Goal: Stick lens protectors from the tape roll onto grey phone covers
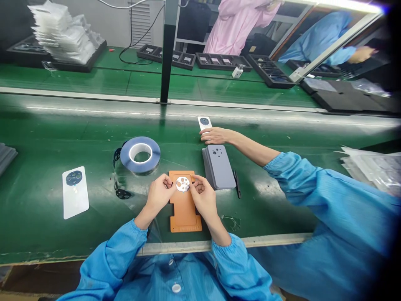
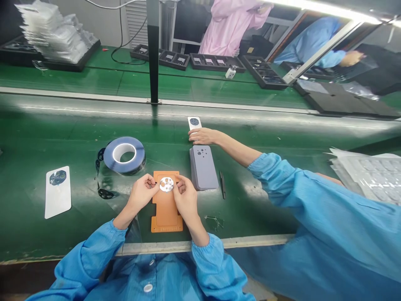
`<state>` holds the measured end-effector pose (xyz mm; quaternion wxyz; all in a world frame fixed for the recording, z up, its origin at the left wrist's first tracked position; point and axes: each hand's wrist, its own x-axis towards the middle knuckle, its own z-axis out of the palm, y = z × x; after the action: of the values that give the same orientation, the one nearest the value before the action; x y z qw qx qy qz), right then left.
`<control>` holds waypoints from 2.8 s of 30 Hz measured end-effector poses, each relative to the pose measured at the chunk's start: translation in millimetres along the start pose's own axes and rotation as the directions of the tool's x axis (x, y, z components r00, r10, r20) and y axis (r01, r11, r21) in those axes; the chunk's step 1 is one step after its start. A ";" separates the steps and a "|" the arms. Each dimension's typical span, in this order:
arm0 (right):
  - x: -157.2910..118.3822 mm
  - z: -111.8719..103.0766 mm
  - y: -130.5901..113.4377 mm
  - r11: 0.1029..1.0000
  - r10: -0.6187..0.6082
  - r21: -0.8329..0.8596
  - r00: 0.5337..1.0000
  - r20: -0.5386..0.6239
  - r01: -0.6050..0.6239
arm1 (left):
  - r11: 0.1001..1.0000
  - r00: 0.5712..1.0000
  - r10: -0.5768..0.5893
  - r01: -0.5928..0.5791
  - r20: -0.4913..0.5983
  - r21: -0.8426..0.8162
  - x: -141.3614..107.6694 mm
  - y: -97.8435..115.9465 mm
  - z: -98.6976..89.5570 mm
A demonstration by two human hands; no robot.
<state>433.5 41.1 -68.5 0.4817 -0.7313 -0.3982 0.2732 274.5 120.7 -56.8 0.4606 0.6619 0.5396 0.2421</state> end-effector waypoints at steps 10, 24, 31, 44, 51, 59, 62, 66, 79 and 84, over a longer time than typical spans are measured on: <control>-3.3 0.9 -3.7 0.998 0.058 0.003 0.998 -0.029 -0.058 | 0.998 1.000 -0.001 0.001 0.012 -0.062 2.0 -3.1 -0.3; 152.1 -137.9 -23.8 0.701 -0.180 -0.611 0.920 0.348 0.368 | 0.992 0.998 0.012 -0.004 0.069 -0.125 -0.4 -6.0 -5.8; 170.9 -139.7 -25.3 0.813 -0.167 -0.466 0.907 0.387 0.349 | 0.983 0.994 0.037 -0.019 0.099 -0.183 -1.6 -8.4 -9.0; 47.2 -96.5 -95.3 0.988 -0.149 0.020 0.903 0.403 0.154 | 0.971 0.973 -0.028 0.081 0.228 -0.227 -4.6 -6.2 -21.7; 22.5 -48.6 -54.5 0.997 -0.080 0.050 0.847 0.525 0.063 | 0.988 0.942 -0.001 0.054 0.336 -0.146 -6.3 -3.4 -26.5; 24.1 -40.2 -44.6 0.898 -0.306 -0.120 0.797 0.521 0.424 | 0.995 0.947 0.075 -0.050 0.312 -0.089 -5.7 -12.6 -20.3; 22.8 -31.8 -36.4 0.777 -0.365 -0.275 0.761 0.536 0.566 | 0.996 0.946 0.084 -0.089 0.312 0.001 -5.3 -11.6 -19.0; 12.1 -24.3 -23.7 0.607 -0.358 -0.458 0.737 0.573 0.650 | 0.992 0.949 0.083 -0.108 0.303 0.068 -4.9 -11.3 -16.7; -17.0 -15.0 -22.2 0.631 -0.255 -0.491 0.759 0.599 0.600 | 0.991 0.940 0.110 -0.129 0.323 0.039 -5.4 -8.5 -17.1; -29.2 -26.3 -16.0 0.742 -0.328 -0.442 0.848 0.417 0.504 | 0.996 0.956 0.090 -0.092 0.279 -0.007 -6.3 -11.3 -15.9</control>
<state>433.5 7.1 -43.1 0.2380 -0.6738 -0.6841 0.1466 254.0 120.2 -58.3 0.5182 0.7151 0.4390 0.1656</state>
